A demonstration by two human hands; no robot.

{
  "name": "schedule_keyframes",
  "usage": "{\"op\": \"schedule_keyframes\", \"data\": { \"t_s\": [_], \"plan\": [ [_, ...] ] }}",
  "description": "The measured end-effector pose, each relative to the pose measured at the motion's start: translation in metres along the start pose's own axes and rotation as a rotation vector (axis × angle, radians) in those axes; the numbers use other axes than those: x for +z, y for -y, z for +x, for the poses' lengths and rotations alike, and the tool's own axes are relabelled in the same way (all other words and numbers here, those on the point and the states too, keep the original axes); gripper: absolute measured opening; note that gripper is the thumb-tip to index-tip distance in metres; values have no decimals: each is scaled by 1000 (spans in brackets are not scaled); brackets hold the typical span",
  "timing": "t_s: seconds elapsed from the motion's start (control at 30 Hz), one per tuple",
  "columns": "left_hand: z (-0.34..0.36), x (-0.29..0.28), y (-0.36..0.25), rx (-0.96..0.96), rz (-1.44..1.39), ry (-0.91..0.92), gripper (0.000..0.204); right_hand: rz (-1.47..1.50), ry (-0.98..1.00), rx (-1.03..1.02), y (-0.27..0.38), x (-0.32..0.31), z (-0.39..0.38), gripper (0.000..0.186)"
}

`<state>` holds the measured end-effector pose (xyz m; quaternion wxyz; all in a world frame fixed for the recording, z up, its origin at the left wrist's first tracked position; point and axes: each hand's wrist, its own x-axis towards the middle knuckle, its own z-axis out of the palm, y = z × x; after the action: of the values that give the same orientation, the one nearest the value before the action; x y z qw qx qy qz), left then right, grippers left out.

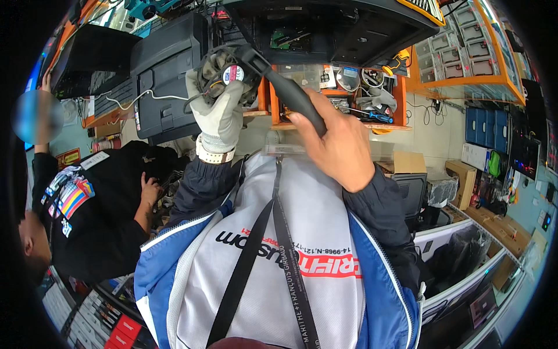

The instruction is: The person cleans and works on a computer cooling fan by holding it in a gloved hand, wiping the blades, and using a small brush to remove dust from the internal components.

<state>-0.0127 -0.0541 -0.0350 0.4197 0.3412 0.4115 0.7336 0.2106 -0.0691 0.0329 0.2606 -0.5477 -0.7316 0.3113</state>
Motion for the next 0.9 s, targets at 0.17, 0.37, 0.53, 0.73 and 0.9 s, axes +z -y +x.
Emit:
{"op": "schedule_keyframes", "data": {
  "t_s": [0.17, 0.37, 0.53, 0.73, 0.9],
  "plan": [
    [13, -14, -4, -44, 20, 62, 66, -35, 3, 114, 20, 14, 0, 47],
    [14, -14, -7, -2, 62, 96, 68, -43, -57, 99, 30, 16, -4, 48],
    [2, -1, -17, -7, -43, 104, 64, -12, -19, 70, 19, 1, -13, 47],
    [-25, 21, -21, -46, -135, 90, 71, 172, -279, -289, -17, -2, -18, 52],
    [-36, 21, -16, -23, -334, 11, 89, 613, -231, -44, -61, -17, -22, 51]
  ]
}}
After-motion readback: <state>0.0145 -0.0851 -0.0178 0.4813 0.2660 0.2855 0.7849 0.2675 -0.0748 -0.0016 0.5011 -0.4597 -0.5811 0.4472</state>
